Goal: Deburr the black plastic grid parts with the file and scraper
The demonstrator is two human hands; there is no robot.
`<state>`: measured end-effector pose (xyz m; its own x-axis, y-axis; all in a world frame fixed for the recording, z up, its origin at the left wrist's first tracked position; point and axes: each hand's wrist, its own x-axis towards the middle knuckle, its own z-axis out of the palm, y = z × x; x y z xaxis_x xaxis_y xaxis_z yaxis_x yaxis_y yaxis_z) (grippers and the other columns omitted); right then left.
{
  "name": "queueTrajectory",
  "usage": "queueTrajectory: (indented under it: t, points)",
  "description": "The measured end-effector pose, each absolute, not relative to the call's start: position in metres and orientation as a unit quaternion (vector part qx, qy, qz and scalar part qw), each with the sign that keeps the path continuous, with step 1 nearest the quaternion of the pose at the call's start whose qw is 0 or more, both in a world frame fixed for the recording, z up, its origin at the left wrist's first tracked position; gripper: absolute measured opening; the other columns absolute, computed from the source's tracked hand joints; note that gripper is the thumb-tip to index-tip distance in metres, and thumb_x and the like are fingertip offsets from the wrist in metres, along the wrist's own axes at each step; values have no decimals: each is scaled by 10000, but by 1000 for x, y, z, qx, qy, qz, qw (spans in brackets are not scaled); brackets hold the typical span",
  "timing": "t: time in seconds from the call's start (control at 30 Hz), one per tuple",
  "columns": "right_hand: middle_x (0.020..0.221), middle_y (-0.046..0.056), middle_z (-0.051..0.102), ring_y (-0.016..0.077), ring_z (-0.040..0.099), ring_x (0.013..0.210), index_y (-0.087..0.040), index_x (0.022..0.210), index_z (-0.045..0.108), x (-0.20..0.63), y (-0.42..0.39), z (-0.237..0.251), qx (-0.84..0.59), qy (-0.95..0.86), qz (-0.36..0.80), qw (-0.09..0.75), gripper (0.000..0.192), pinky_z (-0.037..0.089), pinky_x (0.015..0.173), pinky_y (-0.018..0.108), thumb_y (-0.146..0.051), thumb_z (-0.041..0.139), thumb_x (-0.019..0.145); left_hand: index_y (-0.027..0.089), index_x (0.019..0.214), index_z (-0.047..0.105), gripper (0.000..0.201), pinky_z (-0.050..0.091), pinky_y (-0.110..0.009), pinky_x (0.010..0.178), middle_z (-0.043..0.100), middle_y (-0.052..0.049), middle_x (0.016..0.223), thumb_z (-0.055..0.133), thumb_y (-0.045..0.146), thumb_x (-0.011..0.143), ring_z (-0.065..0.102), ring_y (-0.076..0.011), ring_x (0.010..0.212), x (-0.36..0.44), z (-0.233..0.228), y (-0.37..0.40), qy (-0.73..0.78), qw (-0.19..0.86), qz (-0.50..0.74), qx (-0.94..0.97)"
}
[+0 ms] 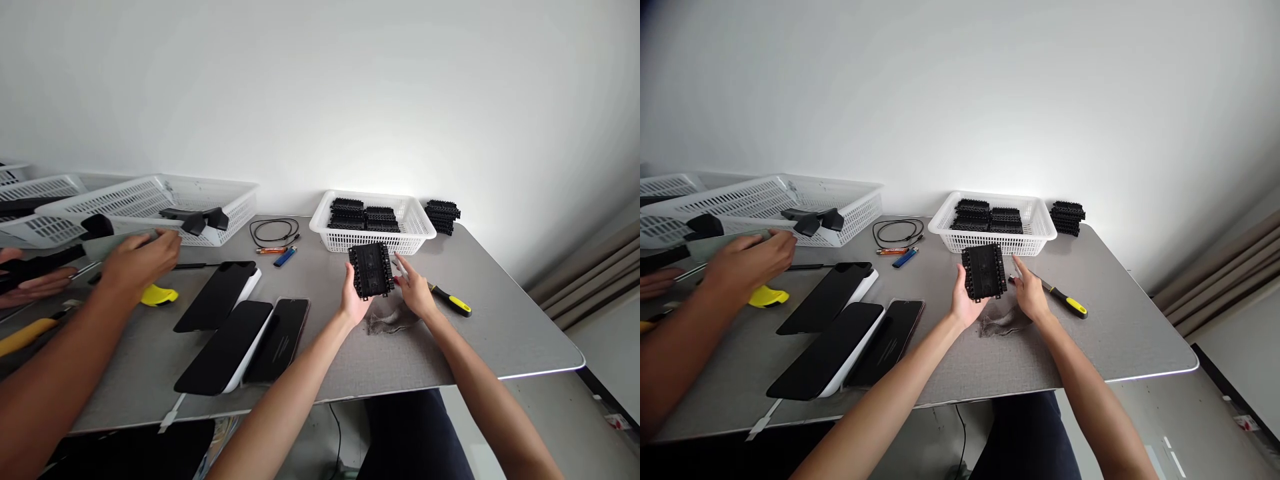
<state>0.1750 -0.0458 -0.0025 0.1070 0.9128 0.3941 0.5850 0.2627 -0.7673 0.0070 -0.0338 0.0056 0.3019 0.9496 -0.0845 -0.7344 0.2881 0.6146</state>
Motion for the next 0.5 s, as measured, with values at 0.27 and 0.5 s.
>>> queueTrajectory:
  t: [0.27,0.5]
  points:
    - [945,54,752,283,681,953,-258,959,765,173,-44,-16,-584,-723,133,345,349,518,868,404,-57,576,746,145,1130,694,678,531,-389,806,736,-139,1054,469,717,844,676,-296,993,7,4,-32,230,768,548,238]
    - [928,52,754,261,683,927,-256,897,766,175,-44,-11,-577,-712,126,378,257,528,842,394,-137,558,805,158,1182,683,625,512,-403,956,725,-130,1129,482,663,872,650,-283,1109,7,5,-30,217,765,560,233]
